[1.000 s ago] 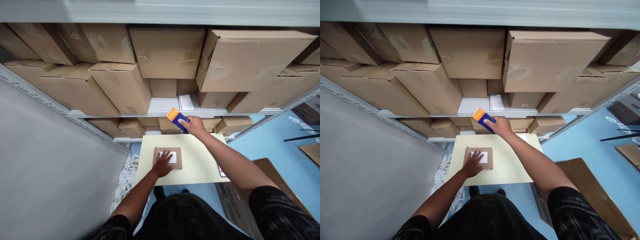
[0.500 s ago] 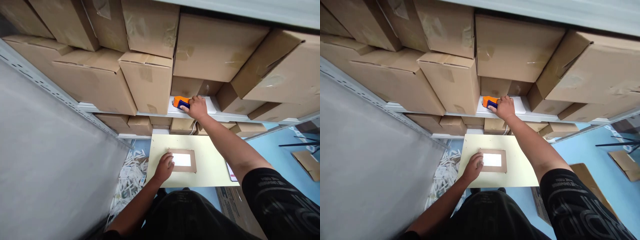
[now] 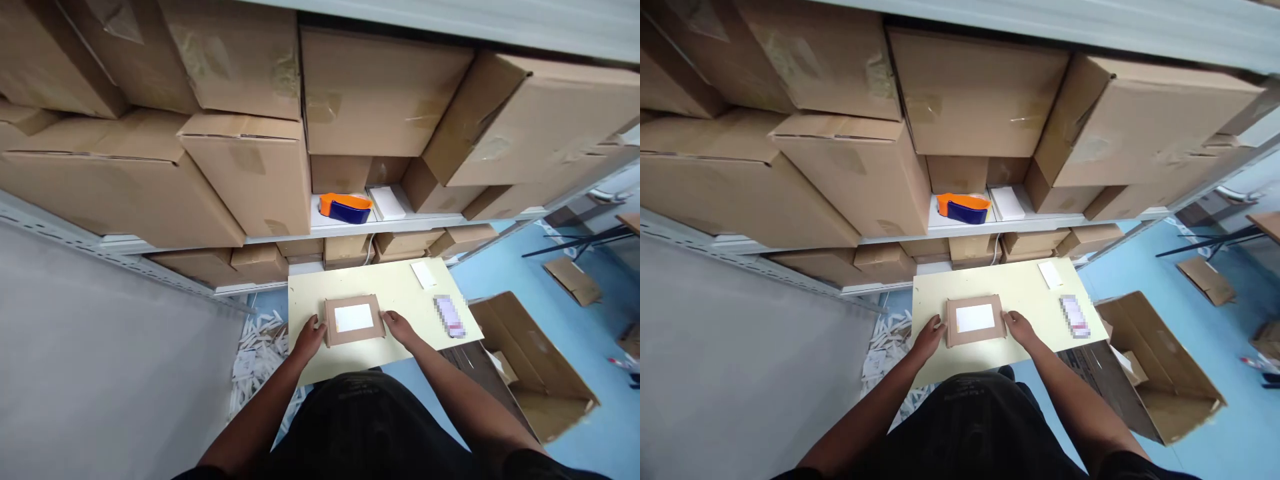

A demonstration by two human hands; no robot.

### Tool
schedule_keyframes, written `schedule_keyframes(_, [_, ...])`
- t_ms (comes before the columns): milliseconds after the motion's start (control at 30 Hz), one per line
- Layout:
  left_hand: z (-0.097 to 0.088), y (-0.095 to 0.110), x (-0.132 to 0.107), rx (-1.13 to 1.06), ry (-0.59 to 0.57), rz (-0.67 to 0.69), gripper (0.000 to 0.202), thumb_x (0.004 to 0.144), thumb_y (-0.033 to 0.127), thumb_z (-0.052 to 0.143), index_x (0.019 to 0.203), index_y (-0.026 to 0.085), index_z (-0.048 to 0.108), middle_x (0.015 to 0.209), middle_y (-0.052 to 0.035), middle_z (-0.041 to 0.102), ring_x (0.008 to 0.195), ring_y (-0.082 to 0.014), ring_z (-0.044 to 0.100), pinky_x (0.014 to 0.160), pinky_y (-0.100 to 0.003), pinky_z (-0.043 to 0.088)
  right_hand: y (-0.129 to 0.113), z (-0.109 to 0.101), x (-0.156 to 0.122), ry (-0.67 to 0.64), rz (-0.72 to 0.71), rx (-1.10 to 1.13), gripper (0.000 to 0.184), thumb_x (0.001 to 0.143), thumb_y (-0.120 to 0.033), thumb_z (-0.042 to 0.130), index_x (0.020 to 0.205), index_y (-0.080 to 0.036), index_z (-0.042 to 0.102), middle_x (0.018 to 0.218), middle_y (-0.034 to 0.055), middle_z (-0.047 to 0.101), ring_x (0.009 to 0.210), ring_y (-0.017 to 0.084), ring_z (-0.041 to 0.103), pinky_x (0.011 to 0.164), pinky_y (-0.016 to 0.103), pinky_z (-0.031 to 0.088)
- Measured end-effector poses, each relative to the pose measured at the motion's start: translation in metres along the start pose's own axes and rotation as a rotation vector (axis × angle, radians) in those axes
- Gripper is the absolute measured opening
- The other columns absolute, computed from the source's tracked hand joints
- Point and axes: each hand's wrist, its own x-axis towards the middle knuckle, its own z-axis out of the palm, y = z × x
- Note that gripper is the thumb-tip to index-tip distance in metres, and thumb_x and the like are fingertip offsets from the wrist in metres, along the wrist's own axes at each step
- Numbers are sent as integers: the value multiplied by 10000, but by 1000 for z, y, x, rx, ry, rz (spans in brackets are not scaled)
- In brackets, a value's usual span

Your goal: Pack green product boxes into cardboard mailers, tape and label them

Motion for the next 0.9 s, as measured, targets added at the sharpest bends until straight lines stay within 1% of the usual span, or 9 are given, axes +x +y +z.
schedule_keyframes(100, [5, 9, 5, -69, -98, -85, 544, 939, 468, 507, 1410, 195, 528, 1387, -153, 644, 1071, -257, 709, 845, -366, 572, 5, 18, 10, -62, 50, 117, 582, 982, -652, 391, 1219, -200, 670, 1227, 101, 725, 1111, 253, 673, 955, 344, 497])
schedule_keyframes(200, [12, 12, 5, -95, -141, -86, 495, 953, 448, 470, 1380, 213, 555, 1251, -108, 718, 978, -225, 725, 729, -316, 584, 4, 24, 16, -63, 76, 168, 589, 986, -642, 367, 1237, -196, 659, 1247, 101, 711, 1118, 239, 660, 968, 336, 485])
schedule_keyframes(333, [15, 14, -1, -119, -146, -47, 454, 933, 382, 483, 1341, 214, 589, 1236, -96, 724, 1016, -228, 718, 749, -323, 596, 6, 20, 17, -67, 34, 178, 460, 965, -545, 419, 1122, -208, 689, 1170, 81, 720, 1090, 245, 646, 968, 335, 470])
schedule_keyframes(433, [16, 17, -8, -168, -119, 68, 486, 878, 293, 525, 1358, 229, 570, 1332, -87, 684, 1098, -246, 701, 844, -363, 598, 9, 14, 12, -56, -14, 203, 432, 959, -498, 378, 1121, -223, 669, 1136, 58, 717, 1072, 237, 637, 938, 323, 477])
schedule_keyframes(533, [21, 19, -15, -229, -113, 192, 588, 789, 183, 548, 1373, 245, 526, 1429, -77, 625, 1158, -250, 682, 923, -386, 579, 16, 10, 7, -36, -72, 397, 499, 960, -482, 293, 1248, -228, 613, 1228, 55, 695, 1125, 220, 621, 937, 308, 482])
schedule_keyframes(600, [28, 20, -18, -289, -128, 208, 643, 718, 134, 548, 1349, 250, 503, 1444, -82, 608, 1208, -255, 657, 905, -377, 576, 22, 8, 5, -17, -63, 594, 533, 945, -485, 284, 1269, -216, 609, 1296, 67, 672, 1182, 219, 598, 951, 308, 478])
schedule_keyframes(733, [42, 18, -21, -457, -160, 160, 617, 594, 112, 560, 1193, 246, 507, 1387, -78, 620, 1238, -264, 624, 809, -321, 556, 35, 6, 7, 41, 40, 777, 519, 873, -549, 387, 1109, -196, 686, 1244, 94, 691, 1167, 248, 590, 923, 329, 484])
schedule_keyframes(800, [48, 16, -22, -498, -183, 156, 540, 575, 123, 573, 1099, 239, 512, 1340, -62, 636, 1203, -259, 635, 787, -299, 538, 42, 5, 7, 51, 50, 807, 497, 832, -559, 439, 1056, -199, 698, 1169, 93, 714, 1090, 250, 616, 899, 335, 495])
schedule_keyframes(900, [59, 15, -21, -498, -206, 191, 386, 586, 140, 586, 952, 223, 500, 1331, -45, 638, 1188, -247, 638, 814, -292, 524, 52, 3, 7, 36, 37, 846, 486, 810, -542, 437, 1028, -197, 702, 1068, 77, 732, 991, 236, 649, 919, 341, 500])
